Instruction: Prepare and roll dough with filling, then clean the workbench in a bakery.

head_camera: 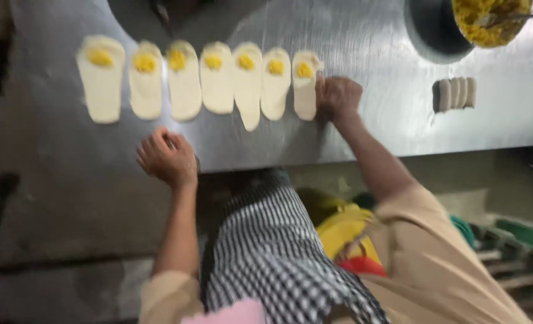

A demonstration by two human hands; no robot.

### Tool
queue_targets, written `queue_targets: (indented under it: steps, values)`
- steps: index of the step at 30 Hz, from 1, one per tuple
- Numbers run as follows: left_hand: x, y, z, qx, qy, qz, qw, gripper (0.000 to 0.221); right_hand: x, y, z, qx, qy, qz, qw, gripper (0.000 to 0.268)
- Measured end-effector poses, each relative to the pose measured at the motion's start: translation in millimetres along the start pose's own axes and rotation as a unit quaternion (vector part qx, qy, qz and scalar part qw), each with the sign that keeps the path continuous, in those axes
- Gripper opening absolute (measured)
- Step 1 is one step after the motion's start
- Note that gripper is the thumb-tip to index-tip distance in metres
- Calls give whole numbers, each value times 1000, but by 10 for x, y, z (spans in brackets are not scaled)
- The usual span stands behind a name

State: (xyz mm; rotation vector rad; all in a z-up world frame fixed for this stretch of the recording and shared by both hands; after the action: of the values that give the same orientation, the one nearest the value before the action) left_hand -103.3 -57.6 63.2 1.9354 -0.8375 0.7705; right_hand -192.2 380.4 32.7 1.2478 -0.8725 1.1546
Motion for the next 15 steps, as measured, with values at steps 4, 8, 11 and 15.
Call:
queue_targets:
  steps: [4,8,11,15]
  values:
    - [26,128,-85,-28,-3,-16,999,10,201,-52,115,116,-23,-172,978,30]
    - [-54,-11,19,-19,-11,3,1000,7,-156,-220,124,133,-109,0,985,22]
    - [8,-60,32,-28,-5,15,999,9,430,-369,519,34,-21,-24,999,20]
    - [7,20,-5,-35,-20,-12,999,13,160,-968,525,28,-110,-9,994,62]
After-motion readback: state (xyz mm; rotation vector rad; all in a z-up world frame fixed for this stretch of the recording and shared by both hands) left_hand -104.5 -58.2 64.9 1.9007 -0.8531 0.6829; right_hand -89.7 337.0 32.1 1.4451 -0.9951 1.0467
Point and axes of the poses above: each hand's wrist, its own y-axis towards the middle knuckle, its own x-axis out of the back of the hand, z = x × y, the point moved 9 cm from there along y, towards the middle knuckle, and after that the axes turned 1 degree about x, right-handed, at the moved point
